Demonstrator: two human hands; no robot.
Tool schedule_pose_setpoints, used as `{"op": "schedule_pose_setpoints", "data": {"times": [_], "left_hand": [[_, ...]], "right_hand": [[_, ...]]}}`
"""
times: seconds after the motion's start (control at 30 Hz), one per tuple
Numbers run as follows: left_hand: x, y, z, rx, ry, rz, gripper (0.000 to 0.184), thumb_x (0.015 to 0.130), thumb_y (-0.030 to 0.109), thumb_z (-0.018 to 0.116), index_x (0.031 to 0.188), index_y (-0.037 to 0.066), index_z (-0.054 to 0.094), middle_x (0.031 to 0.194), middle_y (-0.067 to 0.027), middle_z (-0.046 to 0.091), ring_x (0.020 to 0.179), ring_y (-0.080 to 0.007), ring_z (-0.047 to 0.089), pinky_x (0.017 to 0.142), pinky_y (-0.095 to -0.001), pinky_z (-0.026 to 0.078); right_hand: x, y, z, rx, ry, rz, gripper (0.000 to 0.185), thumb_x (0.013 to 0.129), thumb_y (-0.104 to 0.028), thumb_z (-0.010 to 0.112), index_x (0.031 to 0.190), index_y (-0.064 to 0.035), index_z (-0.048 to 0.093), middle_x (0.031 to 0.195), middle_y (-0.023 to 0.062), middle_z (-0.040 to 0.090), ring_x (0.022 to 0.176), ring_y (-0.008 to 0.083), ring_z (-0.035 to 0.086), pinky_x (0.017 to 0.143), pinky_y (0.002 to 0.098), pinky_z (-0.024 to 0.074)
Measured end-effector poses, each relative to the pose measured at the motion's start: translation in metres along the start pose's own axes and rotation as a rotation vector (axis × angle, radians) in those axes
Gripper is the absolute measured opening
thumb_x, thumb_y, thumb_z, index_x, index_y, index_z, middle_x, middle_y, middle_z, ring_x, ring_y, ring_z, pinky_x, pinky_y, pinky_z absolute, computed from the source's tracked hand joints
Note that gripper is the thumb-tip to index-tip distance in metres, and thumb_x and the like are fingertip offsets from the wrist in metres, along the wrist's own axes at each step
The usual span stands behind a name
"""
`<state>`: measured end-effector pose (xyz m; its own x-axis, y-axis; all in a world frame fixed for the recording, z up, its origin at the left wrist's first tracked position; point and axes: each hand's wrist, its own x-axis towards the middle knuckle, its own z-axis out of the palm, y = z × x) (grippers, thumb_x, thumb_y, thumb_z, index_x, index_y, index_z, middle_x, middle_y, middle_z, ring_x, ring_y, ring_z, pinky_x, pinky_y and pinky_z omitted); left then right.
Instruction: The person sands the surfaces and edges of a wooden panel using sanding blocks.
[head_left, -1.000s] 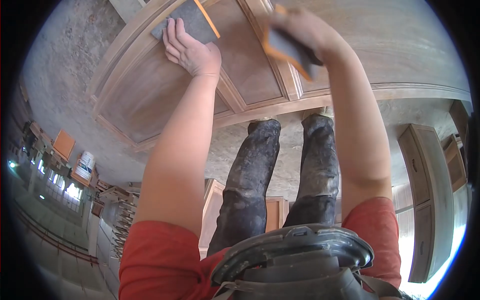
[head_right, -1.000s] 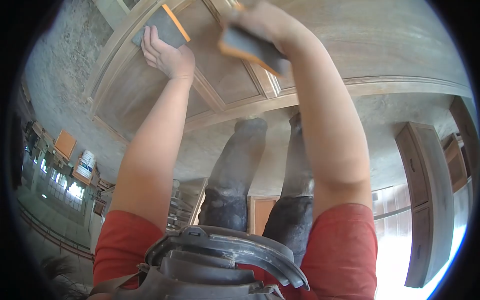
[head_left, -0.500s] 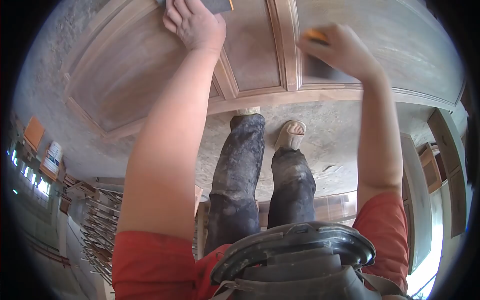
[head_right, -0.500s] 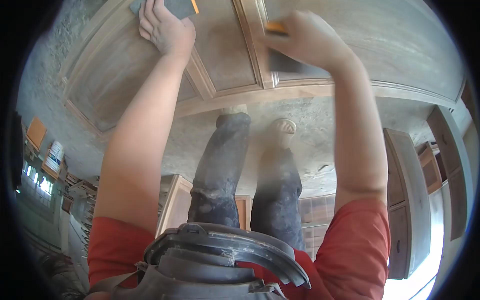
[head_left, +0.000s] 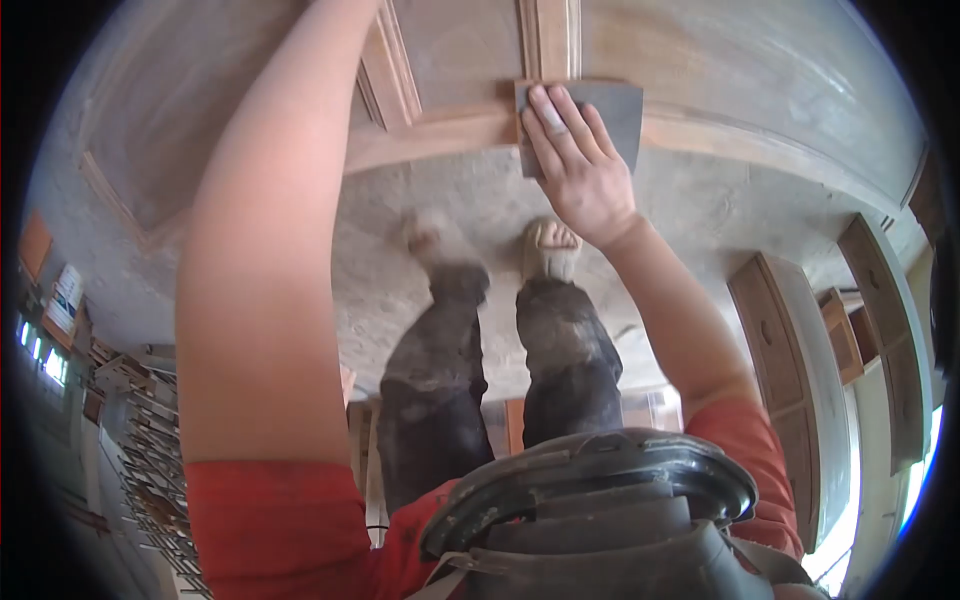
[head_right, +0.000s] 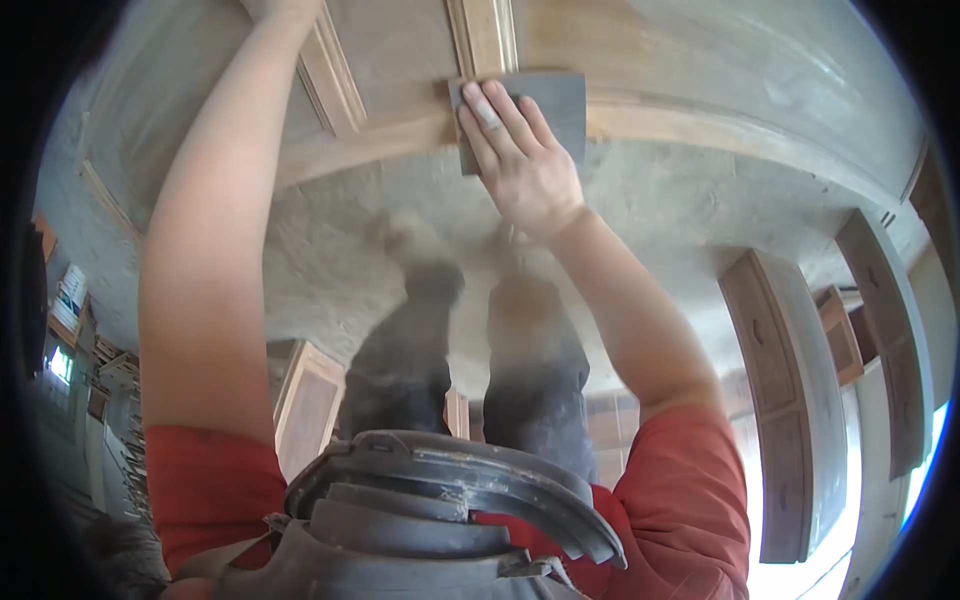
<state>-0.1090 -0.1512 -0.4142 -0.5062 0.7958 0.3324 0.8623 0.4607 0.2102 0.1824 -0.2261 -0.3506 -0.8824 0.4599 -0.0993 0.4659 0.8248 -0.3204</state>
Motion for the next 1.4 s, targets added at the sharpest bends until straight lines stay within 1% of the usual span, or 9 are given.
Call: {"op": "schedule_pose_setpoints", "data": {"times": [0.13, 0.23, 0.33, 0.43, 0.63, 0.73, 0.87, 1.17, 1.4], "left_hand": [[0.009, -0.001, 0.003, 0.02, 0.002, 0.007, 0.064, 0.075, 0.012, 0.069, 0.135, 0.013, 0.044, 0.143, -0.0045, 0.045, 0.136, -0.0277, 0.036, 0.113, -0.0483, 0.024], [0.007, -0.009, 0.003, -0.066, -0.017, -0.003, 0.066, 0.076, 0.013, 0.068, 0.136, 0.012, 0.042, 0.146, -0.0049, 0.042, 0.138, -0.0281, 0.032, 0.113, -0.0502, 0.022], [0.002, -0.003, -0.009, -0.136, -0.12, -0.102, 0.07, 0.076, 0.01, 0.068, 0.14, 0.012, 0.039, 0.148, -0.0059, 0.04, 0.14, -0.0279, 0.03, 0.113, -0.0508, 0.021], [0.017, -0.011, -0.01, -0.195, 0.012, -0.047, 0.071, 0.075, 0.006, 0.066, 0.141, 0.01, 0.04, 0.146, -0.0079, 0.042, 0.139, -0.0314, 0.032, 0.114, -0.0506, 0.021], [-0.063, -0.104, -0.049, 0.098, -0.077, -0.012, 0.069, 0.081, 0.009, 0.059, 0.145, 0.025, 0.039, 0.153, 0.0024, 0.036, 0.144, -0.0244, 0.026, 0.114, -0.0515, 0.018], [-0.102, -0.152, -0.067, 0.088, -0.176, 0.006, 0.067, 0.081, 0.013, 0.058, 0.145, 0.026, 0.039, 0.152, 0.0024, 0.037, 0.145, -0.0248, 0.026, 0.115, -0.0501, 0.017], [-0.089, -0.154, -0.066, 0.019, -0.103, 0.001, 0.068, 0.08, 0.013, 0.06, 0.144, 0.026, 0.04, 0.151, 0.0036, 0.038, 0.143, -0.023, 0.028, 0.114, -0.0501, 0.019], [-0.087, -0.148, -0.069, 0.034, -0.149, -0.043, 0.068, 0.08, 0.009, 0.06, 0.143, 0.025, 0.04, 0.152, 0.0028, 0.037, 0.142, -0.0234, 0.029, 0.114, -0.0482, 0.018], [-0.084, -0.143, -0.074, 0.015, -0.151, -0.048, 0.067, 0.079, 0.007, 0.06, 0.142, 0.022, 0.042, 0.15, 0.0015, 0.04, 0.141, -0.025, 0.031, 0.113, -0.0478, 0.019]], "right_hand": [[0.075, 0.039, 0.007, -0.096, 0.093, -0.037, 0.051, 0.083, -0.025, 0.064, 0.13, -0.0056, 0.057, 0.141, 0.0144, 0.052, 0.135, 0.0287, 0.045, 0.108, 0.0439, 0.0392], [0.146, 0.046, -0.015, 0.011, -0.24, 0.297, 0.059, 0.088, -0.034, 0.059, 0.139, -0.0042, 0.049, 0.149, 0.013, 0.044, 0.139, 0.0274, 0.04, 0.109, 0.0417, 0.0387], [0.086, 0.034, 0.021, -0.179, 0.181, 0.045, 0.063, 0.09, -0.034, 0.059, 0.143, -0.0044, 0.043, 0.152, 0.0135, 0.038, 0.142, 0.0276, 0.035, 0.113, 0.0433, 0.0325], [0.073, 0.028, 0.014, -0.262, -0.021, -0.013, 0.061, 0.093, -0.037, 0.055, 0.142, -0.0036, 0.044, 0.153, 0.0126, 0.037, 0.144, 0.0264, 0.03, 0.114, 0.0468, 0.0299], [0.223, 0.077, 0.003, -0.463, 0.345, 0.049, 0.053, 0.095, -0.034, 0.05, 0.137, -0.0027, 0.049, 0.148, 0.014, 0.044, 0.139, 0.0288, 0.036, 0.112, 0.0493, 0.0306], [0.138, 0.041, 0.008, -0.449, 0.168, -0.004, 0.055, 0.092, -0.031, 0.054, 0.137, -0.0002, 0.049, 0.147, 0.0137, 0.046, 0.14, 0.0289, 0.036, 0.112, 0.0483, 0.0316], [0.035, -0.01, 0.007, -0.268, -0.072, 0.005, 0.055, 0.094, -0.029, 0.048, 0.141, -0.0013, 0.046, 0.152, 0.0132, 0.039, 0.146, 0.0288, 0.027, 0.117, 0.0479, 0.026], [0.204, 0.09, 0.02, -0.194, 0.536, 0.248, 0.06, 0.096, -0.035, 0.051, 0.143, -0.0007, 0.04, 0.15, 0.0168, 0.039, 0.143, 0.0309, 0.03, 0.114, 0.0485, 0.0276], [0.279, -0.011, 0.052, -0.108, 0.4, 0.335, 0.058, 0.099, -0.026, 0.035, 0.147, 0.0042, 0.03, 0.152, 0.0217, 0.035, 0.142, 0.0343, 0.032, 0.116, 0.0474, 0.0251]]}}
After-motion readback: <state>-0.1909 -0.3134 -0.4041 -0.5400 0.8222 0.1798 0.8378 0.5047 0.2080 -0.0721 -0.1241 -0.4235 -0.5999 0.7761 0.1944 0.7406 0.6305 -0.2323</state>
